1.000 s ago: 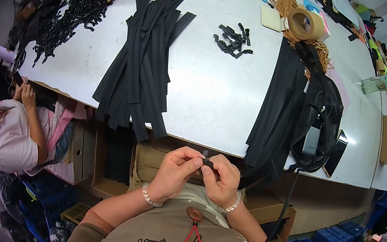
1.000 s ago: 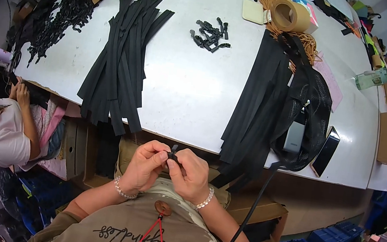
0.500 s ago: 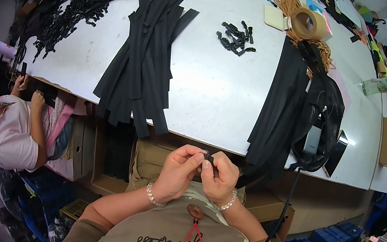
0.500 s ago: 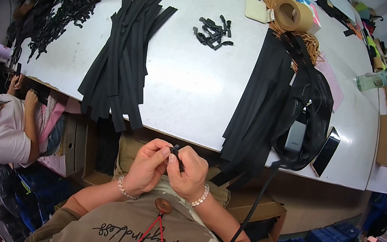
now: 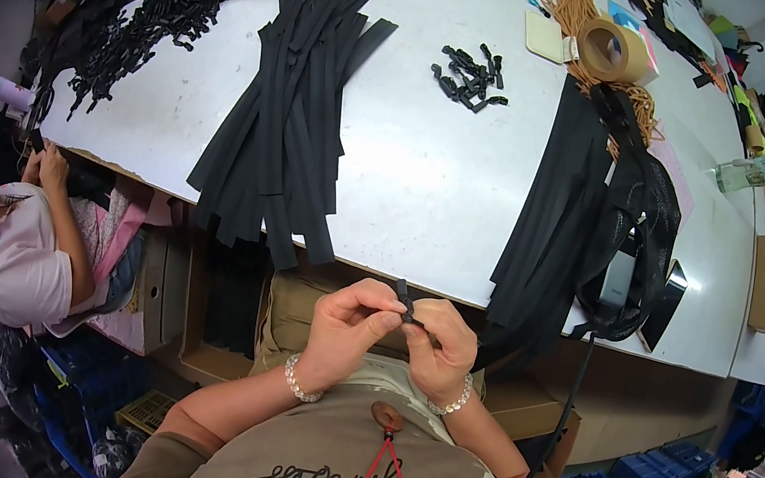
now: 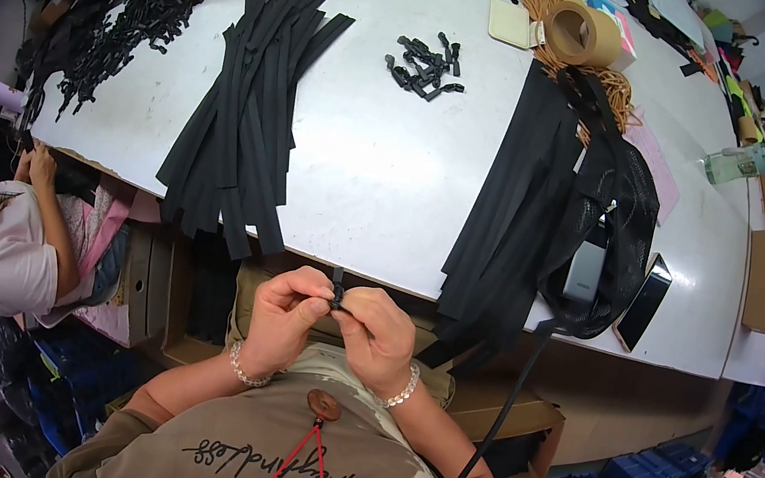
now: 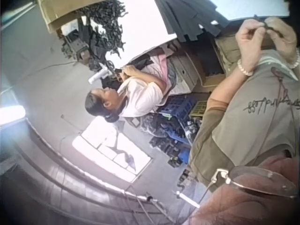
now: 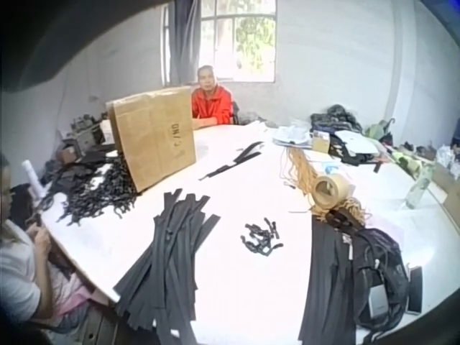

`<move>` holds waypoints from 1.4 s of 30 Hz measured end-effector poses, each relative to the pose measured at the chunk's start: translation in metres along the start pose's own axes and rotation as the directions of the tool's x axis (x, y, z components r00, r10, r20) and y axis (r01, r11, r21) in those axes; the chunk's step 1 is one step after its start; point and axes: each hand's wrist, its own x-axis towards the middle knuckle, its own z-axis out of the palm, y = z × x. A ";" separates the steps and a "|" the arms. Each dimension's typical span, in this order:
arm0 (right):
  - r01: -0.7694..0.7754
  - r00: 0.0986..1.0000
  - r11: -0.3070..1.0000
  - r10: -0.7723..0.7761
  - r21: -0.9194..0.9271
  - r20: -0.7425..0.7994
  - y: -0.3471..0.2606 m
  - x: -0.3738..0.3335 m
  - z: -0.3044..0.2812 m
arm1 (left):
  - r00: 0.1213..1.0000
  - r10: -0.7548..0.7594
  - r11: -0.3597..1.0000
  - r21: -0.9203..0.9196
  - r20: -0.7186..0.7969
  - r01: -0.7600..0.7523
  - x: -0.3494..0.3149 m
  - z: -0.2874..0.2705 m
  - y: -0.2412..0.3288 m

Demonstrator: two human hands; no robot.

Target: Manually attaching plastic buckles and clips to black nylon straps on a manufacturing assembly line.

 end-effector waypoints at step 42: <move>-0.296 0.952 0.947 0.281 0.125 0.124 -0.031 0.020 -0.019 | 0.981 0.040 0.802 0.580 0.191 -0.146 0.014 0.012 0.039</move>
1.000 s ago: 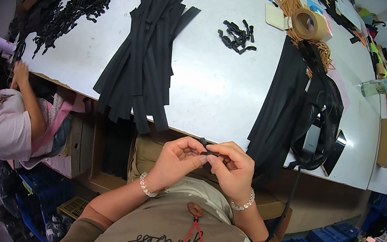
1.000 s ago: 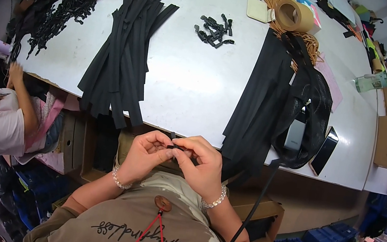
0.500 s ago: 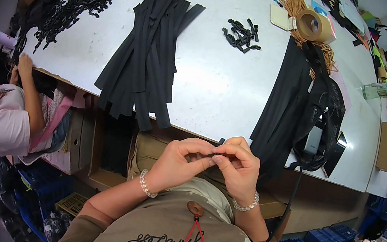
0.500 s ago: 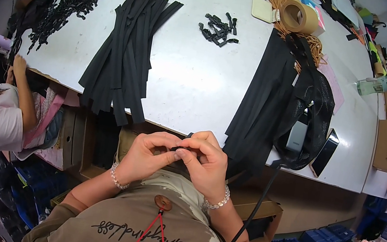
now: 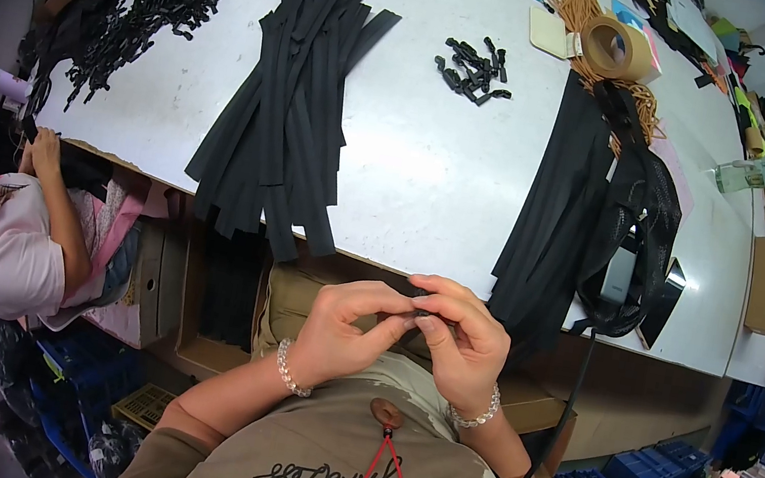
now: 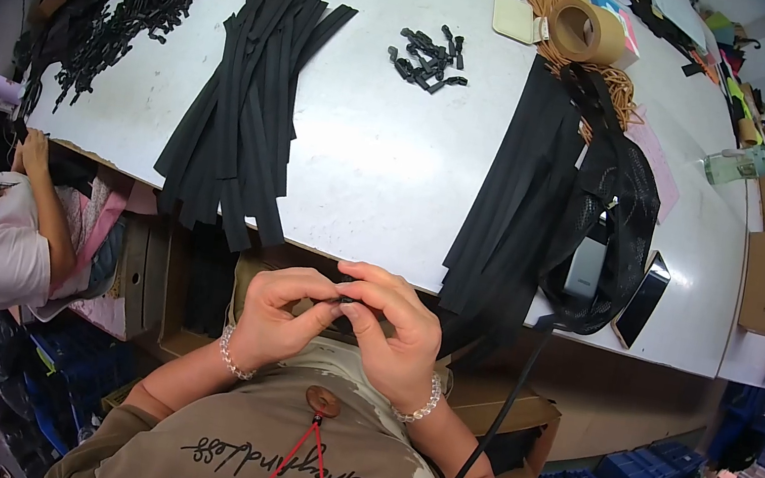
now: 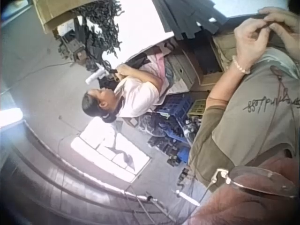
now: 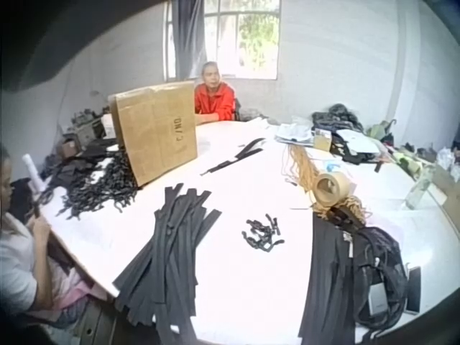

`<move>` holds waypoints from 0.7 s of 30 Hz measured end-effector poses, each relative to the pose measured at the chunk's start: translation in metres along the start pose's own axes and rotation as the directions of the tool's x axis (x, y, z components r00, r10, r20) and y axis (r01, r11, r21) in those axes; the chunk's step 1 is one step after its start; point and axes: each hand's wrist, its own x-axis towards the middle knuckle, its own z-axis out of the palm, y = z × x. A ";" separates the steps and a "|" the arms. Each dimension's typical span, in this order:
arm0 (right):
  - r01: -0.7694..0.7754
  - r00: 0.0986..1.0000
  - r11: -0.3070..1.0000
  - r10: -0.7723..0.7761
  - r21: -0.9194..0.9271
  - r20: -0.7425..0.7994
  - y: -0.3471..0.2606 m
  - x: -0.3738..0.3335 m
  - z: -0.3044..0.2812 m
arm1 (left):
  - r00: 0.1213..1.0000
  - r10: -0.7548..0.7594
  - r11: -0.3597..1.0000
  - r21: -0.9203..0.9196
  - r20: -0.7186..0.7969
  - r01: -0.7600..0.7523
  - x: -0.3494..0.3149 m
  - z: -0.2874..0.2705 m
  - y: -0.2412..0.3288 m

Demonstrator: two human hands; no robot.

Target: Manually attaching plastic buckles and clips to black nylon straps on a manufacturing assembly line.

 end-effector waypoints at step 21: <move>-0.209 0.973 0.927 0.229 0.311 -0.027 0.000 0.001 0.006 | 0.996 -0.087 0.995 0.059 -0.003 0.087 -0.003 -0.002 0.003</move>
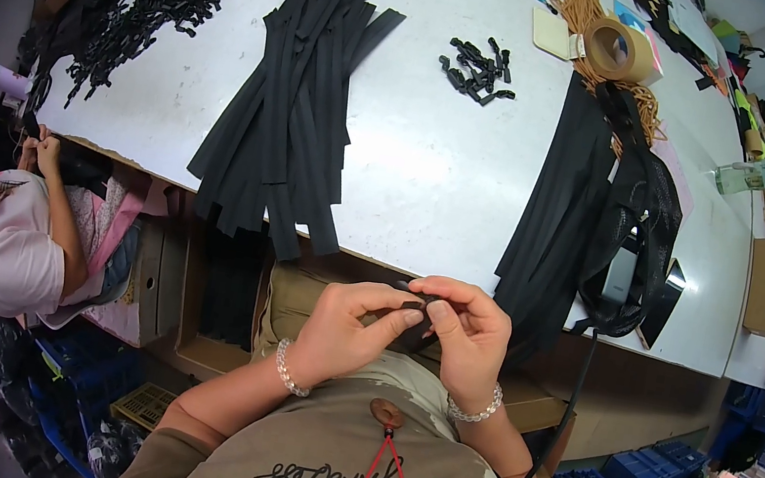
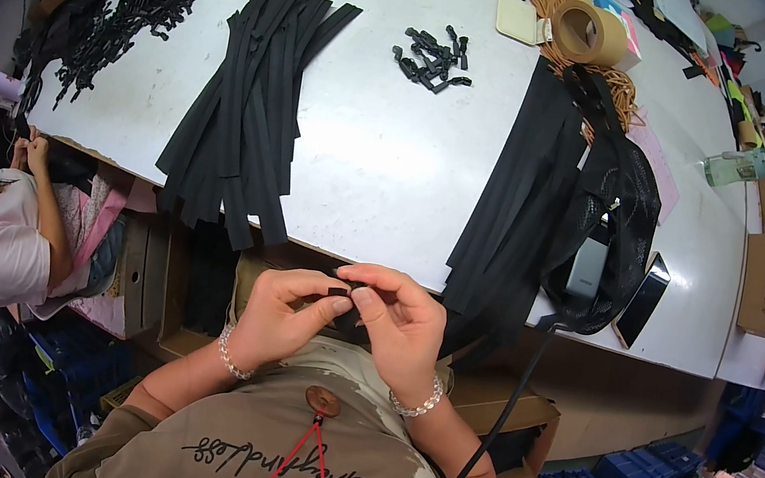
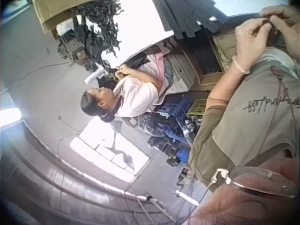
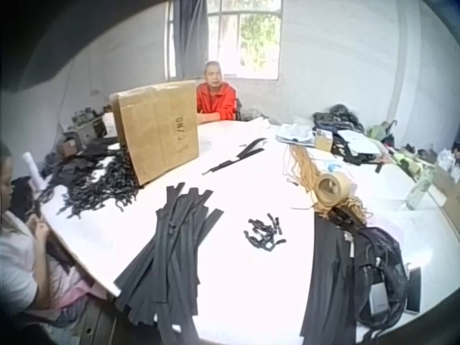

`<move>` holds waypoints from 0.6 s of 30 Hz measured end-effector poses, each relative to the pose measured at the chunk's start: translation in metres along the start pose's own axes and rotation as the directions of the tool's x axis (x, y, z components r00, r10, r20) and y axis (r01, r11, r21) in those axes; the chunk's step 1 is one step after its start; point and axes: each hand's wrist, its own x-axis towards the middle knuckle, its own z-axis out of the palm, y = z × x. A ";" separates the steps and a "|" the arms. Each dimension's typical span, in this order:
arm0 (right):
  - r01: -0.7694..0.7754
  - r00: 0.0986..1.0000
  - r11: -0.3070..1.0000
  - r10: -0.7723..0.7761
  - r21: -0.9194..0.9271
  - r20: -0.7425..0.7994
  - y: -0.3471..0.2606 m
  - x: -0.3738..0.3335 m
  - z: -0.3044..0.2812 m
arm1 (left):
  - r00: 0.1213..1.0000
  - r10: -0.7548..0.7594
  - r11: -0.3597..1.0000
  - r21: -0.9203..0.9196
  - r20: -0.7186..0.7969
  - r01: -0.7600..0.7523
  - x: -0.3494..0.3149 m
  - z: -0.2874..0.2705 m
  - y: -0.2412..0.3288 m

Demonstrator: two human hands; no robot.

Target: Manually attaching plastic buckles and clips to black nylon straps on a manufacturing assembly line.

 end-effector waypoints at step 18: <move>-0.159 0.987 0.981 0.162 0.115 -0.023 0.022 0.001 -0.006 | 0.938 -0.330 0.944 0.036 0.109 0.328 0.004 -0.008 0.010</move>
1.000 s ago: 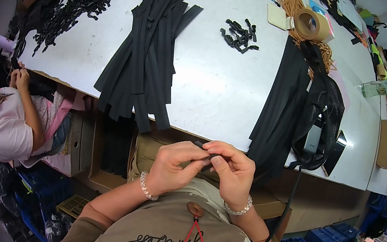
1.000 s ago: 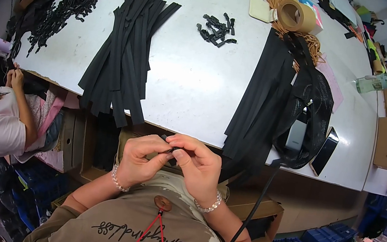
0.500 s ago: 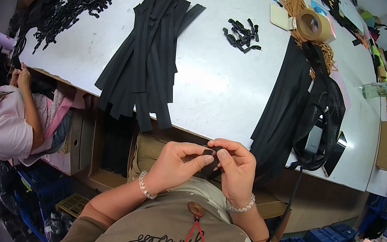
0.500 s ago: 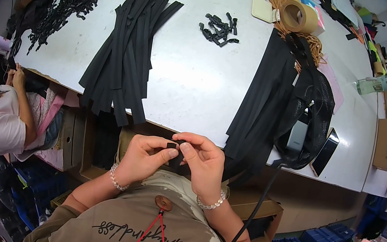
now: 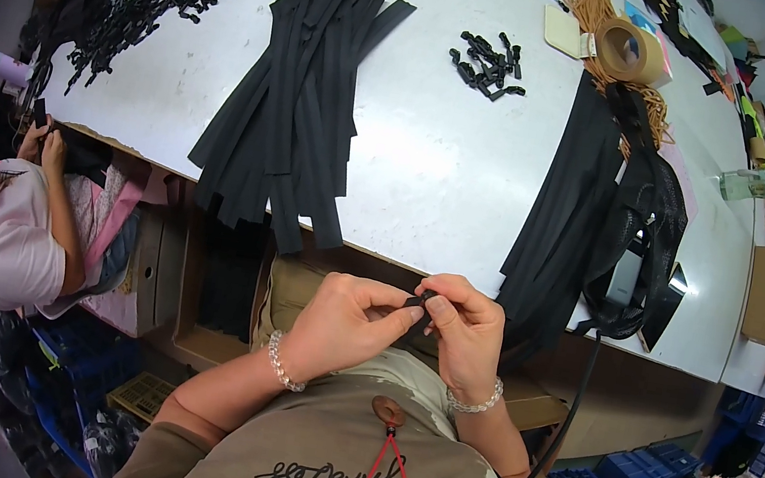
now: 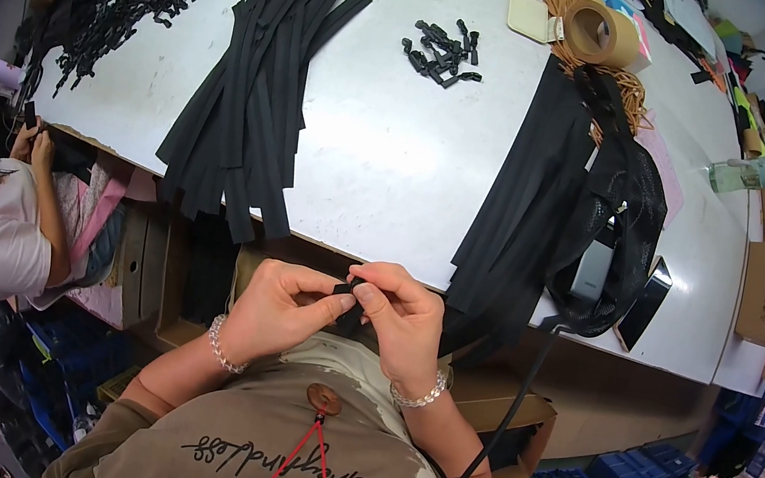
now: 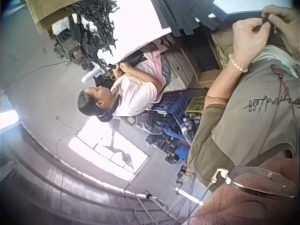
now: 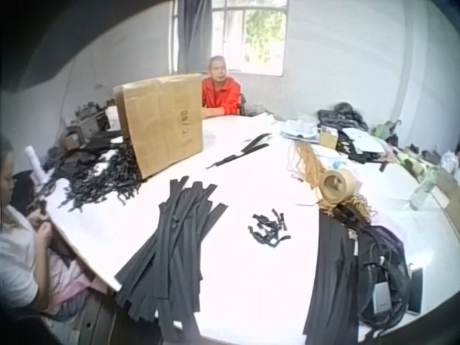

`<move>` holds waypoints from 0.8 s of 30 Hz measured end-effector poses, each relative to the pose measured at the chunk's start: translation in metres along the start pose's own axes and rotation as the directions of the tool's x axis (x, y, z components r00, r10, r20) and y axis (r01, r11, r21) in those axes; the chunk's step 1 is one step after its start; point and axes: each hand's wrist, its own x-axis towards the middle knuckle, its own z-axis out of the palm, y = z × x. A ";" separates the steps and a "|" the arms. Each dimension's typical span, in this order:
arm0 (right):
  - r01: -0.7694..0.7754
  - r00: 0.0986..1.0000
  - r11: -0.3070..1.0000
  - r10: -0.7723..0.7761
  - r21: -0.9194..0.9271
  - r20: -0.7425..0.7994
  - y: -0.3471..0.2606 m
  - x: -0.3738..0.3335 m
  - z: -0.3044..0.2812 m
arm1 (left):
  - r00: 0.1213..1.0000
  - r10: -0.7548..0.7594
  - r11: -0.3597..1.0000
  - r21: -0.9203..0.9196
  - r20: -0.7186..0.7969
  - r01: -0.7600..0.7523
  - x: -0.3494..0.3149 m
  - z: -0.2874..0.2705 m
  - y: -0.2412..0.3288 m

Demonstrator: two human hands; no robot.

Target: Manually attaching plastic buckles and clips to black nylon straps on a manufacturing assembly line.

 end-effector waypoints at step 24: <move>0.155 0.987 0.964 -0.160 -0.216 -0.004 0.005 -0.004 0.002 | 0.979 0.204 0.951 0.240 -0.023 -0.193 0.001 -0.003 0.006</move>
